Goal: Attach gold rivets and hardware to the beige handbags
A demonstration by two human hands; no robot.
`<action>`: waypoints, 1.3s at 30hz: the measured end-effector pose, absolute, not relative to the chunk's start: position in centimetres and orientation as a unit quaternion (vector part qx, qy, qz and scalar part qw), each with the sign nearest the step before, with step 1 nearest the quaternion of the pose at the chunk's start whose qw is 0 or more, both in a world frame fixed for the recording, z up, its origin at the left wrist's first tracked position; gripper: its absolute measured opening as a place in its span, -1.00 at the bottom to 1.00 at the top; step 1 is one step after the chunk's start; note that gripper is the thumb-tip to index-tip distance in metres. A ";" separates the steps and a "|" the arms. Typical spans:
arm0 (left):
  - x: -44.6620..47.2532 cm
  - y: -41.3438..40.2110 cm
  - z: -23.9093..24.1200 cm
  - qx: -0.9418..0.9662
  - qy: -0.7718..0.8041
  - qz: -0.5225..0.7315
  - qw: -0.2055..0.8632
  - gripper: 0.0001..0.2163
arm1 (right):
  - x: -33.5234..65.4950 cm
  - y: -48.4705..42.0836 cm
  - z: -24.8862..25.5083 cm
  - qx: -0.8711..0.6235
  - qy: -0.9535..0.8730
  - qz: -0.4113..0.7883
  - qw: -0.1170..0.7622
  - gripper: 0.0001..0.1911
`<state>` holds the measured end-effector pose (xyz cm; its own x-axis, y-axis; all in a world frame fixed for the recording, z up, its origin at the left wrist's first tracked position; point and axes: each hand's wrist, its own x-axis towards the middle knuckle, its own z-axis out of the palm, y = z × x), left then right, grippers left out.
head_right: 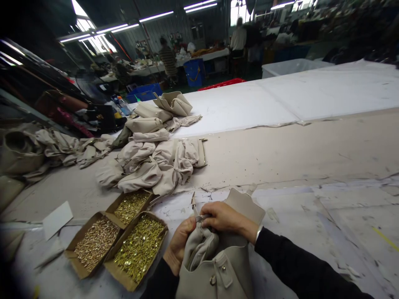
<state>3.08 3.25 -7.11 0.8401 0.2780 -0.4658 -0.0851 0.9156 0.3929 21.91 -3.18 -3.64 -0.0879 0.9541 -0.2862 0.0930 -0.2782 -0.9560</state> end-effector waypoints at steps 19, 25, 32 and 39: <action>3.1 -0.6 1.8 0.882 0.419 0.159 0.144 -0.87 | 23.0 -3.2 -5.7 -0.533 -0.414 0.633 0.378 -0.84; 3.5 -2.2 3.1 0.876 0.422 0.044 0.231 -0.82 | 23.2 -3.4 -5.4 -0.525 -0.406 0.637 0.393 -0.87; 3.6 -2.1 0.2 0.816 0.490 0.105 0.288 -0.81 | 23.0 -3.4 -5.5 -0.508 -0.376 0.672 0.386 -0.94; 2.9 -1.3 -2.5 0.739 0.506 0.120 0.428 -0.84 | 23.0 -2.9 -5.6 -0.466 -0.351 0.719 0.379 -0.88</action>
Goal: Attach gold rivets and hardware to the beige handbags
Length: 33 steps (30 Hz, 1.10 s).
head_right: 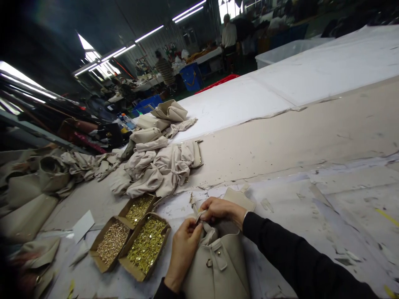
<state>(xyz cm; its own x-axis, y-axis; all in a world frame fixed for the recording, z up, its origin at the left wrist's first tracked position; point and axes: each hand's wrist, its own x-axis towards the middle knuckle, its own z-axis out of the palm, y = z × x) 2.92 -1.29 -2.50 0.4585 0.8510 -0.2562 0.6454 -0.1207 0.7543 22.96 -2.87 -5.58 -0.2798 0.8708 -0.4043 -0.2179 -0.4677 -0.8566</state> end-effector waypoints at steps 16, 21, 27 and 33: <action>4.5 -0.9 -0.1 0.794 0.523 0.031 0.307 -0.93 | 23.2 -2.5 -6.2 -0.462 -0.345 0.739 0.349 -0.80; 4.9 -1.4 -0.3 0.839 0.505 0.009 0.200 -0.89 | 23.1 -2.7 -5.8 -0.469 -0.353 0.728 0.354 -0.79; 5.2 -1.5 -0.4 0.849 0.502 -0.037 0.159 -0.86 | 23.1 -2.9 -4.8 -0.494 -0.393 0.706 0.322 -0.86; 5.1 -1.3 -0.6 0.833 0.521 -0.015 0.187 -0.87 | 23.3 -3.1 -4.3 -0.524 -0.421 0.674 0.306 -0.93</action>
